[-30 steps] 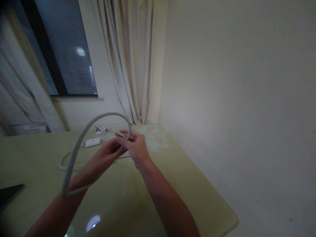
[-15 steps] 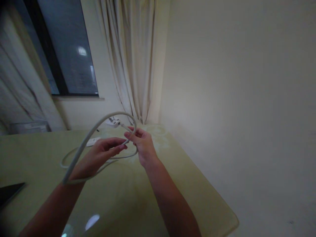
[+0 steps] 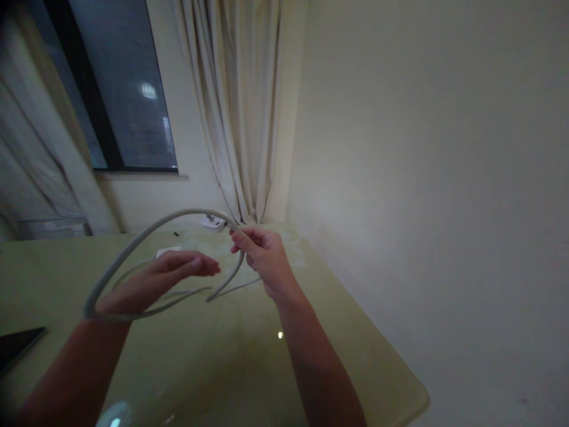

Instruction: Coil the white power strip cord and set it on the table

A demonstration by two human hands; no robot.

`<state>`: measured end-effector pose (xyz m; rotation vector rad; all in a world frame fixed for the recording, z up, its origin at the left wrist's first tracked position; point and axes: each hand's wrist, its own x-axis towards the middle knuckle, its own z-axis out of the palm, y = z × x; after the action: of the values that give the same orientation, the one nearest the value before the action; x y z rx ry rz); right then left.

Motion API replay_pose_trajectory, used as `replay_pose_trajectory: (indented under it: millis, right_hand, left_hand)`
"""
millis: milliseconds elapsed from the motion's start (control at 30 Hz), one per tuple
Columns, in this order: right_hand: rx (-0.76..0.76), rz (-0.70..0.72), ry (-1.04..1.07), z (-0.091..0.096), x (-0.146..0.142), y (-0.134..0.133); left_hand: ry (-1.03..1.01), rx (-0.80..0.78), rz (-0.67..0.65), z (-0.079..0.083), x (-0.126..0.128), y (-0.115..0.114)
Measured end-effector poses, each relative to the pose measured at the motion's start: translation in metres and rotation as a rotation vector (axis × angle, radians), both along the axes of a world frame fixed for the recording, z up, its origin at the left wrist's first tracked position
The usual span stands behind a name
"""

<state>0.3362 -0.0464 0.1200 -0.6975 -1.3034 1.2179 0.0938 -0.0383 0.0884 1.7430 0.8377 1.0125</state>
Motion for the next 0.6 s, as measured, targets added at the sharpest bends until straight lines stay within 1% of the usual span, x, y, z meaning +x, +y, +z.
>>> replay_pose_trajectory:
  millis: [67,100,167,200,267,333,400,467,500,533,600]
  right_hand:
    - [-0.013,-0.066,0.034,0.001,0.005,0.002]
    - [-0.019,-0.094,0.041,0.001,0.007,0.004]
    - [-0.020,-0.132,0.036,0.001,0.011,0.006]
    - [-0.019,-0.139,0.028,0.001,0.013,0.007]
    - [-0.027,-0.132,0.014,0.000,0.014,0.009]
    - [-0.042,-0.123,0.000,-0.002,0.015,0.010]
    - [-0.034,-0.140,-0.019,-0.003,0.015,0.012]
    - [0.005,-0.185,-0.046,-0.004,0.016,0.014]
    - [0.030,-0.212,-0.060,-0.005,0.017,0.015]
    - [0.055,-0.238,-0.074,-0.005,0.018,0.016]
    - [0.101,-0.287,-0.109,-0.007,0.020,0.019]
  left_hand:
    - [-0.267,-0.047,0.142,0.002,-0.014,0.001]
    - [-0.364,-0.086,0.185,0.004,-0.022,0.000]
    - [-0.423,-0.125,0.228,0.011,-0.033,-0.006]
    - [-0.406,-0.113,0.233,0.015,-0.036,-0.010]
    - [-0.325,-0.038,0.259,0.024,-0.035,-0.019]
    - [-0.249,0.042,0.345,0.030,-0.029,-0.026]
    - [-0.272,0.070,0.433,0.034,-0.023,-0.031]
    - [-0.322,0.088,0.443,0.036,-0.022,-0.034]
    - [-0.299,0.116,0.431,0.036,-0.023,-0.035]
    - [-0.223,0.152,0.424,0.037,-0.025,-0.036]
    - [0.016,0.250,0.448,0.038,-0.029,-0.037]
